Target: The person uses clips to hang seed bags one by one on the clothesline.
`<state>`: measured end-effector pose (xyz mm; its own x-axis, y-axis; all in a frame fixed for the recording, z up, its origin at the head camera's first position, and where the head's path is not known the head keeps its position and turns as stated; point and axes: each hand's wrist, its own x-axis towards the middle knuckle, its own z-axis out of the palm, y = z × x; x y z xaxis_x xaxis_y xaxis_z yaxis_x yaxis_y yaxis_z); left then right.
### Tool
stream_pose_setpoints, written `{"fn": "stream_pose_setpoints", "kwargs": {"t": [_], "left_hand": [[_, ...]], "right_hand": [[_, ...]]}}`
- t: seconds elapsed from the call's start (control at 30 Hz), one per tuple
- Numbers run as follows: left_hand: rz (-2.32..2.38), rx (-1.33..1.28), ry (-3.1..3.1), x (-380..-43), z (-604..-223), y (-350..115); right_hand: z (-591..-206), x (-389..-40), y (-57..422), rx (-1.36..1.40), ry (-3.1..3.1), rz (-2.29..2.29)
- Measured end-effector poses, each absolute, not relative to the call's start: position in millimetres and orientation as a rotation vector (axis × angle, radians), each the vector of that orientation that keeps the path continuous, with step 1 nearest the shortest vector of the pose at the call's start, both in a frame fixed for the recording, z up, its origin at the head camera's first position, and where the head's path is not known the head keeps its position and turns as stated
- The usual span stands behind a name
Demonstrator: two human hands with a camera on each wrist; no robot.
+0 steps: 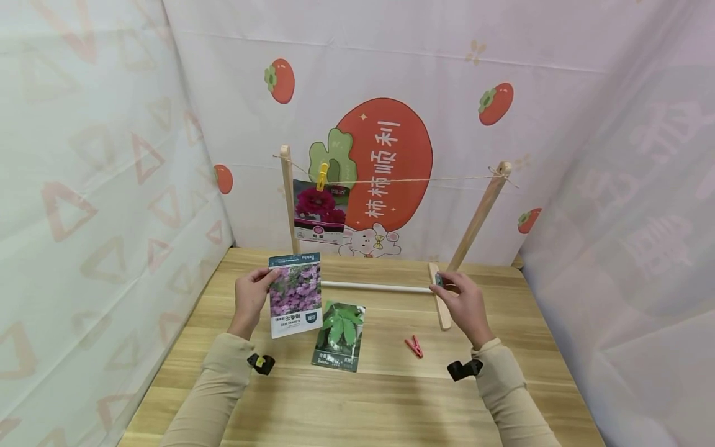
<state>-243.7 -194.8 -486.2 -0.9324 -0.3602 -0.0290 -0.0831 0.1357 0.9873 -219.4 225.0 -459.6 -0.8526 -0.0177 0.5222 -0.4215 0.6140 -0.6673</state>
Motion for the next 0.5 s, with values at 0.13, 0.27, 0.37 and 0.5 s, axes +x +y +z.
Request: {"fn": "stream_pose_setpoints", "kwargs": {"t": [0.13, 0.27, 0.37, 0.5], "left_hand": [[-1.873, 0.402, -2.188, -242, -479, -191], [-1.854, 0.369, -2.189, -241, -472, -188], [-1.843, 0.357, -2.180, -240, -470, -187], [-1.834, 0.364, -2.170, -241, -468, -185]], "right_hand": [[-453, -222, 224, 0.366, -2.334, 1.142], [-448, -224, 223, 0.390, -2.292, 1.144], [-445, -226, 222, 0.401, -2.274, 1.153], [-441, -228, 221, 0.407, -2.256, 1.164]]}}
